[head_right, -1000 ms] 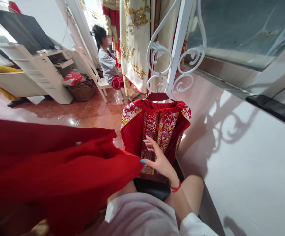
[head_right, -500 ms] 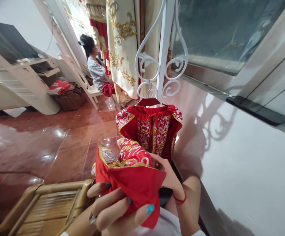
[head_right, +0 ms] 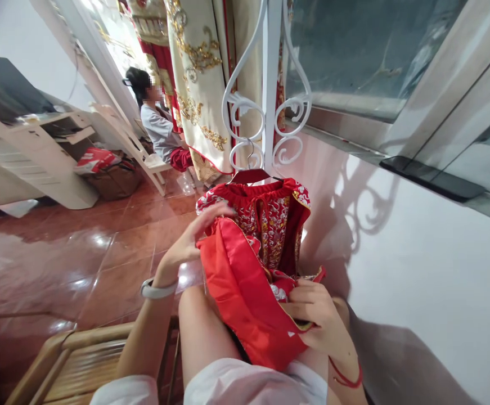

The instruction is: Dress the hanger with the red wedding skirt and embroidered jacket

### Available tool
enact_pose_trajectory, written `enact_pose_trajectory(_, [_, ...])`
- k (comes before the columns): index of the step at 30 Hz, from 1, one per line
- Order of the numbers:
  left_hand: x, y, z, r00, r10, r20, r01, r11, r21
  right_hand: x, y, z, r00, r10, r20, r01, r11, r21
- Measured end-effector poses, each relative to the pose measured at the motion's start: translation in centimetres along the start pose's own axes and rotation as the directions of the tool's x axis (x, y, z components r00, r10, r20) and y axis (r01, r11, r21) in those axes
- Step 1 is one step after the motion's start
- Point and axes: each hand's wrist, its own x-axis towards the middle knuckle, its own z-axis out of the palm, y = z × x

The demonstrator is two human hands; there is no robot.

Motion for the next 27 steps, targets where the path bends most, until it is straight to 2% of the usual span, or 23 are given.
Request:
enact_pose_trajectory(2, [0.3, -1.2, 0.1, 0.977, -0.046, 0.207, 0.07, 0.991, -0.111, -0.4, 0.2, -0.5, 0.999, -0.012, -0.031, 0.011, 0.999, -0.036])
enact_pose_trajectory(3, [0.0, -1.7, 0.1, 0.962, -0.076, 0.261, 0.117, 0.983, -0.144, -0.9, 0.4, -0.7, 0.998, 0.015, -0.061, -0.019, 0.998, -0.062])
enact_pose_trajectory(6, [-3.0, -2.6, -0.3, 0.941, -0.172, 0.293, 0.241, 0.946, -0.218, -2.5, 1.6, -0.9, 0.971, 0.168, -0.173, -0.195, 0.969, -0.152])
enact_pose_trajectory(8, [-5.6, -2.4, -0.7, 0.924, -0.28, 0.263, 0.329, 0.93, -0.167, -3.4, 2.4, -0.4, 0.931, 0.297, -0.213, -0.335, 0.926, -0.173])
enact_pose_trajectory(10, [-7.7, -1.6, -1.0, 0.907, -0.382, 0.174, 0.394, 0.918, -0.037, -3.5, 3.3, 0.9, 0.882, 0.405, -0.241, -0.446, 0.883, -0.146])
enact_pose_trajectory(11, [-8.5, -1.1, -1.2, 0.907, -0.41, 0.091, 0.41, 0.912, 0.027, -3.3, 3.7, 1.9, 0.863, 0.436, -0.255, -0.476, 0.871, -0.12])
enact_pose_trajectory(13, [-9.2, 0.4, -1.7, 0.913, -0.392, -0.117, 0.403, 0.909, 0.105, -2.4, 4.5, 4.0, 0.844, 0.461, -0.273, -0.494, 0.867, -0.063])
enact_pose_trajectory(15, [-9.0, 2.1, -2.5, 0.904, -0.29, -0.313, 0.354, 0.919, 0.172, -0.8, 5.0, 6.3, 0.844, 0.458, -0.279, -0.481, 0.877, -0.016])
enact_pose_trajectory(17, [-8.3, 4.3, -3.7, 0.879, -0.158, -0.449, 0.307, 0.909, 0.281, 1.1, 5.1, 8.1, 0.839, 0.431, -0.331, -0.453, 0.892, 0.015])
enact_pose_trajectory(20, [-7.5, 7.7, -5.7, 0.789, 0.05, -0.612, 0.312, 0.825, 0.47, 3.6, 4.5, 9.8, 0.797, 0.366, -0.48, -0.41, 0.912, 0.016])
enact_pose_trajectory(21, [-7.4, 8.6, -6.4, 0.767, 0.09, -0.635, 0.328, 0.796, 0.509, 4.1, 4.4, 10.1, 0.78, 0.348, -0.52, -0.405, 0.914, 0.004])
enact_pose_trajectory(22, [-7.5, 9.2, -7.0, 0.778, 0.08, -0.623, 0.337, 0.783, 0.522, 4.4, 4.3, 10.4, 0.767, 0.336, -0.547, -0.406, 0.914, -0.008])
enact_pose_trajectory(23, [-7.8, 9.4, -7.6, 0.822, 0.0, -0.57, 0.352, 0.787, 0.508, 4.5, 4.5, 10.7, 0.759, 0.331, -0.561, -0.409, 0.912, -0.015])
enact_pose_trajectory(24, [-8.1, 9.2, -8.1, 0.873, -0.133, -0.469, 0.374, 0.799, 0.471, 4.5, 5.0, 11.0, 0.759, 0.337, -0.558, -0.415, 0.91, -0.014])
enact_pose_trajectory(25, [-8.6, 8.6, -8.4, 0.901, -0.276, -0.334, 0.404, 0.812, 0.42, 4.2, 5.6, 11.4, 0.764, 0.356, -0.538, -0.424, 0.906, -0.002])
enact_pose_trajectory(26, [-9.2, 7.7, -8.7, 0.894, -0.393, -0.215, 0.447, 0.813, 0.372, 3.9, 6.4, 11.8, 0.776, 0.385, -0.5, -0.437, 0.9, 0.015])
enact_pose_trajectory(27, [-9.8, 6.5, -8.8, 0.873, -0.452, -0.184, 0.488, 0.8, 0.348, 3.5, 7.3, 12.4, 0.793, 0.42, -0.442, -0.454, 0.891, 0.032])
